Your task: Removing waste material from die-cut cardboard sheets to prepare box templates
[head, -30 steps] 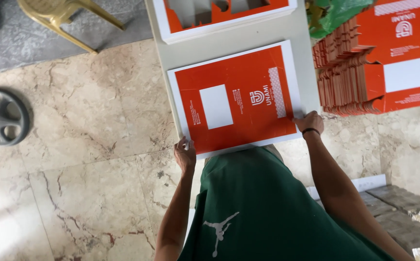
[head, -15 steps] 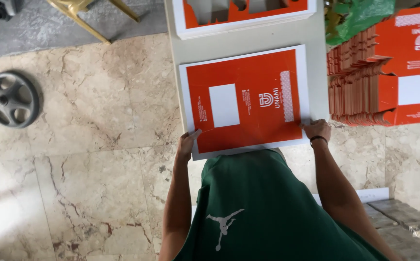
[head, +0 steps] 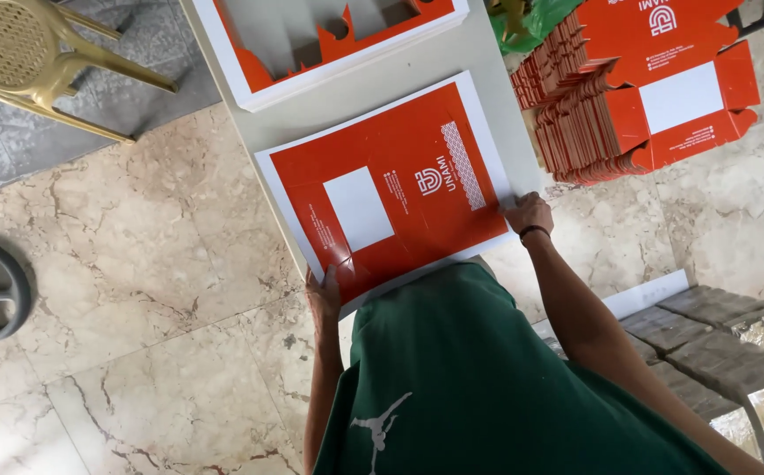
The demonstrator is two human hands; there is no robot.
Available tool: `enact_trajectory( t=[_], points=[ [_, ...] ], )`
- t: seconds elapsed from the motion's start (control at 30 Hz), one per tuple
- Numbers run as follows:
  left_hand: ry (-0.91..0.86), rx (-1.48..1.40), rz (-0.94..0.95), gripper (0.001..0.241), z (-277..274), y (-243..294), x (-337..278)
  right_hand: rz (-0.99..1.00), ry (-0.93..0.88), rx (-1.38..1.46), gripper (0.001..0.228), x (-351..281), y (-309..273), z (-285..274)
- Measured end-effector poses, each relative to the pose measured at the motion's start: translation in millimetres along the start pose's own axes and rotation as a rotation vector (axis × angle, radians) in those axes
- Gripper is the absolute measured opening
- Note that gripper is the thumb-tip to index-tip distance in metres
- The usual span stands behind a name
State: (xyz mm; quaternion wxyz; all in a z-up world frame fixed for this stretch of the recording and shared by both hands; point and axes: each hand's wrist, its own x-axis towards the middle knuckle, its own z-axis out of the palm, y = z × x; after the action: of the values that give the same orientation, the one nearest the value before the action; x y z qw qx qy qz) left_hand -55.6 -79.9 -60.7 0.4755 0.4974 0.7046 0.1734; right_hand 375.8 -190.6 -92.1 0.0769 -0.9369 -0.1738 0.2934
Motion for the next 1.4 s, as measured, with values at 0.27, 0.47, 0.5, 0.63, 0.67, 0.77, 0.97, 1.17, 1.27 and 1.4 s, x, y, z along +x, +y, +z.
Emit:
enact_trajectory(
  t=[0.27,0.47,0.5,0.63,0.67,0.77,0.97,1.17,1.27,1.4],
  points=[
    [0.033,-0.118,-0.028,0.076,4,-34,24,0.0,-0.011,-0.025,0.044,0,-2,-2],
    [-0.007,0.128,-0.096,0.086,-19,-60,71,-0.008,0.003,0.047,0.045,-3,0,-1],
    [-0.009,0.13,-0.104,0.086,-23,-51,68,-0.005,-0.002,0.041,0.045,0,5,0],
    [-0.195,0.017,-0.175,0.054,-41,-38,52,-0.04,-0.103,0.215,0.051,9,27,10],
    [-0.248,0.027,-0.152,0.054,-43,-39,50,-0.044,-0.194,0.324,0.051,12,34,12],
    [-0.367,-0.16,-0.291,0.068,-44,12,1,0.255,-0.462,0.735,0.069,-10,32,-18],
    [-0.139,-0.005,-0.137,0.06,-22,29,-16,0.046,-0.642,0.755,0.071,-10,19,-39],
    [-0.081,0.334,-0.085,0.075,4,-6,21,-0.041,-0.557,0.85,0.058,37,56,2],
    [-0.019,0.728,-0.011,0.09,19,13,30,-0.034,-0.542,0.824,0.063,46,62,2],
    [-0.021,0.634,0.176,0.089,123,127,9,-0.016,-0.547,1.0,0.055,15,31,-25]
  ],
)
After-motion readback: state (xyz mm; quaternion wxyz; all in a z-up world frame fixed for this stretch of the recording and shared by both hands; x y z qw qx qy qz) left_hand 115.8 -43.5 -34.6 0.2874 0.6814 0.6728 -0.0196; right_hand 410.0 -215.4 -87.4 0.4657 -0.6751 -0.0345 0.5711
